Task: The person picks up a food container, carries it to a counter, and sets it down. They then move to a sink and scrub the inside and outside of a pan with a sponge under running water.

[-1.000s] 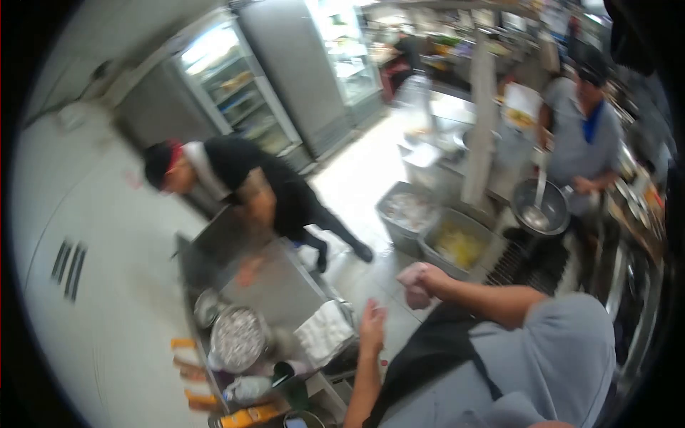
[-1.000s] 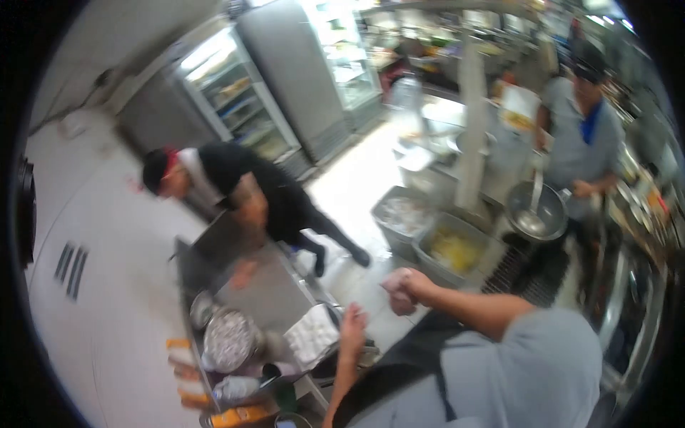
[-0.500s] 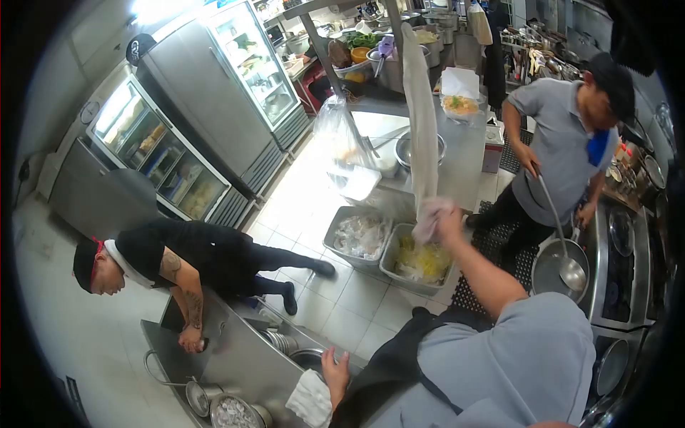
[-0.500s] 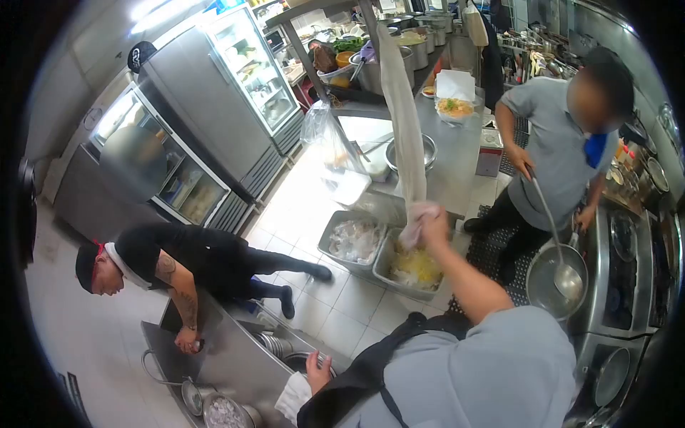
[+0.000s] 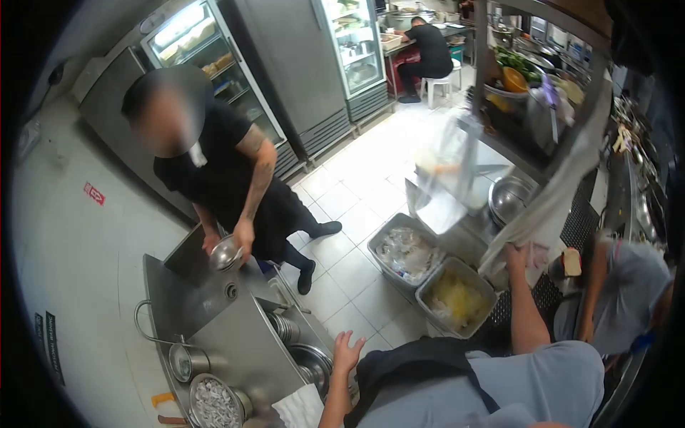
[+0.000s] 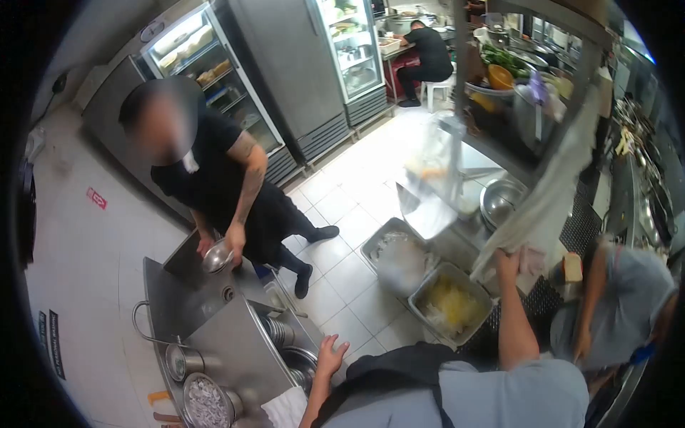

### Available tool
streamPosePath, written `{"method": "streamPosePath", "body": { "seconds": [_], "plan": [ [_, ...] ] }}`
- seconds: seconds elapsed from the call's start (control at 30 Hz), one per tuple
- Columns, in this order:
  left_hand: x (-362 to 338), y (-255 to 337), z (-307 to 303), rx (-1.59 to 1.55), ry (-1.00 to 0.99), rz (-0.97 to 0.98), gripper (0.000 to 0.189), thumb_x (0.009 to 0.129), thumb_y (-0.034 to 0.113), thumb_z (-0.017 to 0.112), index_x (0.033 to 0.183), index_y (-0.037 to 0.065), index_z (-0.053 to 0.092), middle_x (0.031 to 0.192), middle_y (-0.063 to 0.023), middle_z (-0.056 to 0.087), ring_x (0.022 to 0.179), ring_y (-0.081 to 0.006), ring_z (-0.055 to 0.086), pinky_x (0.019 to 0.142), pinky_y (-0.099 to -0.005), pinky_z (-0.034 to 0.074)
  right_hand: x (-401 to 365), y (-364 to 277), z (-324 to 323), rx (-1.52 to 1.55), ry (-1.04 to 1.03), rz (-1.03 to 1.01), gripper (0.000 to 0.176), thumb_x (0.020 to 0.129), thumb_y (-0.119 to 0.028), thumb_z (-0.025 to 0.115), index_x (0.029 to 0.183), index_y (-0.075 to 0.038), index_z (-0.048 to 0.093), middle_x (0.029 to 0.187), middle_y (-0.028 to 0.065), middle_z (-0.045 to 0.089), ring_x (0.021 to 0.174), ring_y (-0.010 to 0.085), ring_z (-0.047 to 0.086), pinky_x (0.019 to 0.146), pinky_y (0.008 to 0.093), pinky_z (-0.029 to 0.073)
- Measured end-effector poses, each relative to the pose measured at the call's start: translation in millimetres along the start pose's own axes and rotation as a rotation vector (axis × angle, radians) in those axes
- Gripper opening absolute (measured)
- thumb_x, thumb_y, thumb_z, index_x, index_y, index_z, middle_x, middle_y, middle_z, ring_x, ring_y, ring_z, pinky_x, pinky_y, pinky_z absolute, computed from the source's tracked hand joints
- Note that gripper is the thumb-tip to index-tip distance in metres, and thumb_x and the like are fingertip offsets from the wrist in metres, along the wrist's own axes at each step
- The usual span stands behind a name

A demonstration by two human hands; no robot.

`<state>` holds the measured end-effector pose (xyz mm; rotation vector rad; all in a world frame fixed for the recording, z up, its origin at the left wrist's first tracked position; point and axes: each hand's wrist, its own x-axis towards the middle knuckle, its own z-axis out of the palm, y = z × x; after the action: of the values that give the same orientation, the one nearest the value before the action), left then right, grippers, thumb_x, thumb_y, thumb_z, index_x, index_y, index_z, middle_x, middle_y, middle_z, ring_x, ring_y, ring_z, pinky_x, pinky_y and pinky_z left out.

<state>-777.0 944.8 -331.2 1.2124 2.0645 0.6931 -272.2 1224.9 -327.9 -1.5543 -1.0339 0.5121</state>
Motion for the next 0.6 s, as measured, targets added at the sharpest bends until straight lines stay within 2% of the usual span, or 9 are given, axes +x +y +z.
{"method": "streamPosePath", "body": {
  "seconds": [0.03, 0.13, 0.23, 0.33, 0.4, 0.47, 0.53, 0.6],
  "plan": [
    [11, -6, 0, -0.003, -0.01, 0.008, 0.067, 0.084, 0.049, 0.067, 0.127, -0.001, 0.058, 0.139, -0.0304, 0.044, 0.131, -0.0422, 0.042, 0.109, -0.0452, 0.035, 3, -1, 14, -0.007, 0.067, 0.029, 0.059, 0.085, -0.014, 0.061, 0.137, 0.005, 0.041, 0.134, 0.0242, 0.051, 0.123, 0.0375, 0.05, 0.107, 0.0401, 0.035],
    [50, -28, -5, -0.006, -0.04, 0.024, 0.065, 0.084, 0.049, 0.068, 0.125, -0.001, 0.059, 0.135, -0.0305, 0.048, 0.128, -0.0422, 0.045, 0.108, -0.0451, 0.037, 5, -5, 48, -0.131, 0.278, 0.159, 0.054, 0.088, -0.02, 0.061, 0.133, 0.005, 0.045, 0.128, 0.0236, 0.056, 0.12, 0.037, 0.052, 0.104, 0.0409, 0.036],
    [97, -47, -19, 0.006, -0.056, -0.011, 0.064, 0.083, 0.048, 0.068, 0.123, -0.001, 0.061, 0.132, -0.029, 0.052, 0.126, -0.0409, 0.048, 0.107, -0.0442, 0.038, 12, 23, 56, -0.197, 0.29, 0.012, 0.051, 0.089, -0.024, 0.062, 0.13, 0.005, 0.05, 0.123, 0.0246, 0.059, 0.117, 0.037, 0.055, 0.101, 0.0416, 0.038],
    [160, -56, -46, 0.002, -0.062, 0.016, 0.064, 0.083, 0.048, 0.068, 0.122, -0.001, 0.061, 0.131, -0.0272, 0.054, 0.124, -0.0394, 0.05, 0.106, -0.0436, 0.039, -1, 21, 55, -0.203, 0.248, 0.179, 0.047, 0.09, -0.024, 0.059, 0.126, 0.006, 0.054, 0.125, 0.0264, 0.058, 0.114, 0.0389, 0.056, 0.098, 0.0436, 0.041],
    [204, -46, -78, 0.022, -0.089, 0.047, 0.063, 0.084, 0.048, 0.067, 0.122, -0.001, 0.061, 0.129, -0.0258, 0.056, 0.123, -0.0381, 0.051, 0.105, -0.043, 0.04, -8, 61, 58, -0.56, 0.344, 0.34, 0.045, 0.091, -0.025, 0.057, 0.124, 0.006, 0.054, 0.119, 0.0256, 0.061, 0.109, 0.0382, 0.059, 0.095, 0.0431, 0.043],
    [259, -36, -108, 0.051, -0.116, 0.099, 0.061, 0.084, 0.047, 0.067, 0.123, 0.0, 0.061, 0.126, -0.0245, 0.057, 0.122, -0.037, 0.052, 0.104, -0.0425, 0.041, -36, 58, 64, -0.311, 0.284, 0.31, 0.044, 0.091, -0.024, 0.056, 0.123, 0.007, 0.055, 0.118, 0.0242, 0.063, 0.108, 0.0364, 0.061, 0.091, 0.0428, 0.046],
    [317, -30, -125, 0.088, -0.172, 0.168, 0.059, 0.085, 0.046, 0.067, 0.124, 0.001, 0.061, 0.124, -0.0234, 0.059, 0.12, -0.0362, 0.053, 0.103, -0.042, 0.042, -64, 167, 55, -0.562, 0.187, 0.215, 0.035, 0.087, -0.02, 0.06, 0.115, 0.002, 0.062, 0.111, 0.0204, 0.066, 0.108, 0.0332, 0.06, 0.092, 0.0445, 0.046],
    [360, 3, -145, 0.075, -0.243, 0.16, 0.052, 0.086, 0.041, 0.066, 0.122, 0.003, 0.062, 0.121, -0.0222, 0.061, 0.117, -0.0357, 0.055, 0.1, -0.0415, 0.043, -112, 133, 81, -0.646, -0.047, 0.582, 0.036, 0.087, -0.021, 0.06, 0.116, 0.001, 0.062, 0.111, 0.0193, 0.066, 0.107, 0.0321, 0.061, 0.09, 0.0441, 0.047]
  ]
}}
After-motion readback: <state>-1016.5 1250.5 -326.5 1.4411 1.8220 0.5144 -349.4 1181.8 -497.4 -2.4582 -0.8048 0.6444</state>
